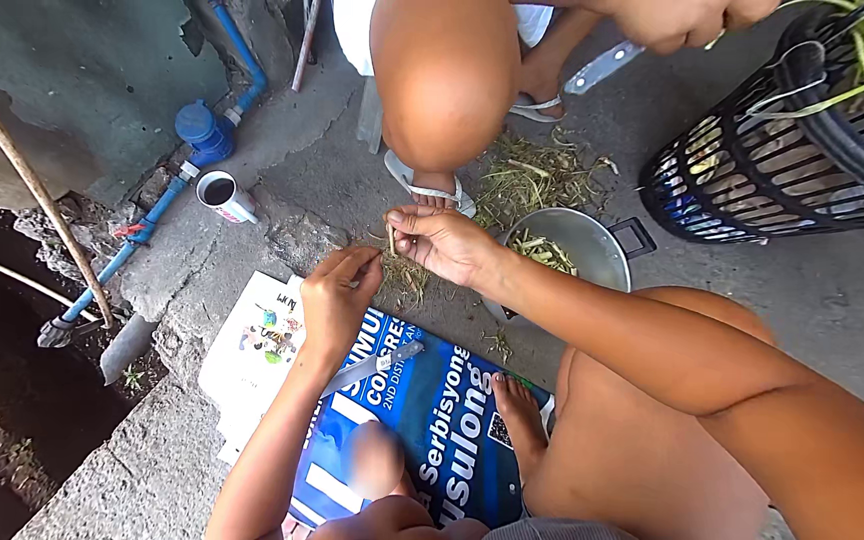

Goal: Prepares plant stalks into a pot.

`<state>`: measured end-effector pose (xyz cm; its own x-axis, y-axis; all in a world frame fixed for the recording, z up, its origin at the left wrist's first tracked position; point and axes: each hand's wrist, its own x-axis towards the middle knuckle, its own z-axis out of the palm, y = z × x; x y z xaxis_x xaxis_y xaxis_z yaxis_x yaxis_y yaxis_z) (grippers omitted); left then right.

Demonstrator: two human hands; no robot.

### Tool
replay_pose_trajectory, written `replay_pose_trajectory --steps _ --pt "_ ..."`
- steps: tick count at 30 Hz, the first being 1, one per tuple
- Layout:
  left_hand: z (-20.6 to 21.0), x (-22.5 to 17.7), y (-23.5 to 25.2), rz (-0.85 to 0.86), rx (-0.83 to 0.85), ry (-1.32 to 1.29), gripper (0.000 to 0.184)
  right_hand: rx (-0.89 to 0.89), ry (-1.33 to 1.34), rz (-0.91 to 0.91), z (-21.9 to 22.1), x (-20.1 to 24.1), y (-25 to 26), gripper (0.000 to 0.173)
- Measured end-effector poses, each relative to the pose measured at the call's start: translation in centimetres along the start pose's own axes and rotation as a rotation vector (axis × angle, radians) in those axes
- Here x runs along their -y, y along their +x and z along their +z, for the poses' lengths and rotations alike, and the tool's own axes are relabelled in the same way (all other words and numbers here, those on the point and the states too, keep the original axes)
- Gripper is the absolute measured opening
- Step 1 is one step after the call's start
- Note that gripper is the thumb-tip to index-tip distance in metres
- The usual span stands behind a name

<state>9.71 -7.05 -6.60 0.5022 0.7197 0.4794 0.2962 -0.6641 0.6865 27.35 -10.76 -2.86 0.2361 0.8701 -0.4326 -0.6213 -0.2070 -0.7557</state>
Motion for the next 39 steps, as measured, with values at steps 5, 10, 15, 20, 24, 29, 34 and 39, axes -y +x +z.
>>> replay_pose_trajectory --steps 5,10,15,20,24,29,34,39 --pt "-0.5 0.6 -0.2 -0.022 0.044 0.020 0.012 -0.088 -0.167 -0.124 -1.4 1.0 0.7 0.007" --pt "-1.0 1.0 -0.3 -0.021 0.044 0.011 0.011 -0.060 -1.508 -0.169 -7.0 4.8 1.9 0.013" --pt "-0.8 0.8 -0.3 -0.016 0.051 -0.006 0.013 -0.148 -2.024 0.292 -8.1 7.2 1.0 0.023" --pt "-0.1 0.5 -0.2 0.010 0.053 -0.003 0.013 0.260 -1.359 -0.447 -4.9 4.5 -0.5 0.020" --pt "0.2 0.0 -0.2 0.064 0.042 0.026 0.011 0.322 -1.180 -0.465 -2.1 2.1 -1.7 0.017" --pt "0.3 -0.2 -0.2 0.115 0.014 0.065 0.010 0.287 -1.202 -0.495 -1.9 1.6 -1.7 0.011" --pt "0.3 -0.2 -0.1 0.113 0.034 0.052 0.010 0.303 -1.173 -0.626 -2.6 1.0 -1.2 0.010" --pt "0.2 0.3 0.0 -0.032 0.098 -0.163 0.012 0.264 -0.955 -0.502 -2.3 0.1 -0.9 0.006"
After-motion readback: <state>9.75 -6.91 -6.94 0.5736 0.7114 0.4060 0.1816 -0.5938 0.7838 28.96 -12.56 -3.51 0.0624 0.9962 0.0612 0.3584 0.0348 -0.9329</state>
